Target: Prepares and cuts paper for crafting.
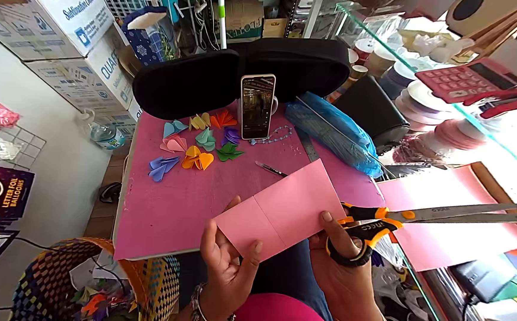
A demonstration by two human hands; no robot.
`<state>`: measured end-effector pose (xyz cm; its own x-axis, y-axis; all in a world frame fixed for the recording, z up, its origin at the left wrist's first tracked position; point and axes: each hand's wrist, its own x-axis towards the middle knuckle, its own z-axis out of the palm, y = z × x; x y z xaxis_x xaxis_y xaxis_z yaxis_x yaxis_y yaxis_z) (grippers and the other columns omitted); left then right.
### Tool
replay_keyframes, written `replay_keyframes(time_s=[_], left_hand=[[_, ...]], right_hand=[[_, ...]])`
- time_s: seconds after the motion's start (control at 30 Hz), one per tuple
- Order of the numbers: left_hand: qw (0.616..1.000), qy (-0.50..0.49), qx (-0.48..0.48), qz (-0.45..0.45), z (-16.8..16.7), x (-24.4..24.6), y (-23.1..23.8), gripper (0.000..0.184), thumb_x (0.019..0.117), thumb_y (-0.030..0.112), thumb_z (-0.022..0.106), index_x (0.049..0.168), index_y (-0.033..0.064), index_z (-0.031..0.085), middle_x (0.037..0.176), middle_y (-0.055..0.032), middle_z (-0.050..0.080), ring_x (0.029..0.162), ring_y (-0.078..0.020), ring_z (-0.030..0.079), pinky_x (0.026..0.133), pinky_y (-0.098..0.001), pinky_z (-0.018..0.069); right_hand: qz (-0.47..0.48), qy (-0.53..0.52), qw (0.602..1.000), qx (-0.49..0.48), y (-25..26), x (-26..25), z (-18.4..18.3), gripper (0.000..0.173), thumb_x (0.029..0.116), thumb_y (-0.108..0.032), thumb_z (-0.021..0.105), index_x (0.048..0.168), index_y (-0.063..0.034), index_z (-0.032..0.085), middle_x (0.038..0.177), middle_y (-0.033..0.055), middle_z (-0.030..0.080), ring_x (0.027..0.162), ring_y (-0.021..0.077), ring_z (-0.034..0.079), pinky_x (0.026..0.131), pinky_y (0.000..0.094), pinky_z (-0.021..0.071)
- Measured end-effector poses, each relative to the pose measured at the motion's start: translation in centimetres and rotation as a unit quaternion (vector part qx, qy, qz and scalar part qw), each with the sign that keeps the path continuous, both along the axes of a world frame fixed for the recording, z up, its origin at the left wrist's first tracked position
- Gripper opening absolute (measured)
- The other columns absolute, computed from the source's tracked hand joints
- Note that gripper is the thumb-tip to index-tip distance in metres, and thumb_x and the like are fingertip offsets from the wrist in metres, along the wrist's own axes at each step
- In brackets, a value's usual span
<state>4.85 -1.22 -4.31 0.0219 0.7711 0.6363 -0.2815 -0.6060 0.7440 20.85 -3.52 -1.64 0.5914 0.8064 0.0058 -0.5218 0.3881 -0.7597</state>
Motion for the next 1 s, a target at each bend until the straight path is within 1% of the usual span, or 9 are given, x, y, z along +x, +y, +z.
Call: replay_keyframes(time_s=[0.07, 0.17, 0.33, 0.6, 0.67, 0.73, 0.83, 0.9, 1.0], left_hand=[[0.999, 0.028, 0.009, 0.023, -0.1, 0.0, -0.4, 0.068, 0.0985, 0.009, 0.066, 0.152, 0.0386, 0.038, 0.156, 0.0051, 0.048, 0.139, -0.0162, 0.052, 0.111, -0.0312, 0.0490], [0.998, 0.052, -0.028, 0.013, -0.2, -0.6, -0.8, 0.030, 0.1005, 0.013, 0.064, 0.127, 0.0270, 0.067, 0.124, 0.0148, 0.068, 0.113, 0.0021, 0.063, 0.095, -0.0162, 0.0533], [0.985, 0.009, -0.108, -0.134, 0.2, -1.2, -0.6, 0.035, 0.0962, 0.007, 0.069, 0.131, 0.0153, 0.068, 0.130, 0.0026, 0.069, 0.115, -0.0086, 0.067, 0.098, -0.0267, 0.0572], [0.989, 0.142, -0.046, 0.021, 2.2, -3.2, 1.1, 0.034, 0.0929, 0.005, 0.071, 0.126, -0.0007, 0.068, 0.128, -0.0056, 0.070, 0.118, -0.0089, 0.066, 0.100, -0.0264, 0.0561], [0.987, 0.150, -0.046, 0.045, 2.9, -4.2, 2.2, 0.035, 0.0923, 0.005, 0.071, 0.126, -0.0036, 0.066, 0.128, -0.0078, 0.070, 0.118, -0.0096, 0.066, 0.099, -0.0262, 0.0570], [0.985, 0.149, -0.051, 0.068, 3.7, -5.0, 3.2, 0.035, 0.0913, 0.006, 0.071, 0.124, -0.0044, 0.066, 0.126, -0.0089, 0.070, 0.115, -0.0104, 0.067, 0.097, -0.0268, 0.0579], [0.984, 0.151, -0.051, 0.083, 4.5, -5.6, 4.2, 0.037, 0.0898, 0.007, 0.074, 0.125, 0.0010, 0.066, 0.127, -0.0052, 0.070, 0.116, -0.0103, 0.067, 0.098, -0.0278, 0.0578], [0.984, 0.151, -0.055, 0.083, 4.8, -5.5, 4.5, 0.041, 0.0883, 0.008, 0.076, 0.127, 0.0039, 0.065, 0.128, -0.0039, 0.069, 0.116, -0.0108, 0.067, 0.097, -0.0284, 0.0587], [0.986, 0.142, -0.067, 0.064, 5.1, -5.0, 4.5, 0.045, 0.0863, 0.008, 0.079, 0.129, 0.0083, 0.064, 0.129, -0.0026, 0.068, 0.113, -0.0122, 0.068, 0.094, -0.0295, 0.0606]], right_hand=[[0.005, 0.008, 1.000, 0.002, -0.4, -0.5, -0.1, 0.026, 0.0867, -0.006, 0.077, 0.107, -0.0003, 0.062, 0.084, 0.0135, 0.072, 0.066, 0.0149, 0.071, 0.060, 0.0274, 0.0615], [0.007, 0.013, 1.000, 0.010, -0.9, -0.4, -0.3, 0.026, 0.0865, -0.006, 0.077, 0.107, 0.0004, 0.063, 0.082, 0.0134, 0.072, 0.065, 0.0146, 0.070, 0.060, 0.0264, 0.0607], [-0.002, 0.001, 1.000, 0.015, -1.9, -0.2, -0.3, 0.028, 0.0869, -0.007, 0.077, 0.109, 0.0009, 0.060, 0.085, 0.0141, 0.071, 0.066, 0.0153, 0.070, 0.060, 0.0268, 0.0610], [0.038, -0.161, 0.986, -0.033, -3.2, 0.9, -0.8, 0.024, 0.0856, -0.010, 0.077, 0.105, -0.0079, 0.062, 0.084, 0.0044, 0.074, 0.065, 0.0085, 0.068, 0.057, 0.0196, 0.0566], [0.127, -0.261, 0.957, -0.026, -4.3, 2.4, -1.6, 0.023, 0.0925, -0.024, 0.075, 0.110, -0.0136, 0.064, 0.097, 0.0001, 0.076, 0.076, 0.0076, 0.071, 0.064, 0.0204, 0.0582], [0.219, -0.325, 0.918, -0.055, -5.9, 3.9, -2.0, 0.027, 0.0934, -0.036, 0.073, 0.113, -0.0191, 0.065, 0.096, -0.0074, 0.074, 0.079, 0.0054, 0.071, 0.067, 0.0229, 0.0609], [0.356, -0.401, 0.834, -0.126, -8.0, 5.4, -2.4, 0.038, 0.0924, -0.042, 0.073, 0.112, -0.0108, 0.063, 0.086, -0.0112, 0.067, 0.076, -0.0012, 0.065, 0.067, 0.0212, 0.0568], [0.433, -0.421, 0.778, -0.173, -8.6, 5.6, -2.7, 0.047, 0.0922, -0.041, 0.072, 0.113, -0.0010, 0.061, 0.083, -0.0065, 0.064, 0.073, -0.0009, 0.061, 0.066, 0.0212, 0.0524], [0.481, -0.433, 0.733, -0.209, -8.5, 5.3, -3.6, 0.051, 0.0908, -0.046, 0.073, 0.108, 0.0004, 0.062, 0.077, -0.0024, 0.061, 0.066, 0.0021, 0.056, 0.061, 0.0228, 0.0485]])
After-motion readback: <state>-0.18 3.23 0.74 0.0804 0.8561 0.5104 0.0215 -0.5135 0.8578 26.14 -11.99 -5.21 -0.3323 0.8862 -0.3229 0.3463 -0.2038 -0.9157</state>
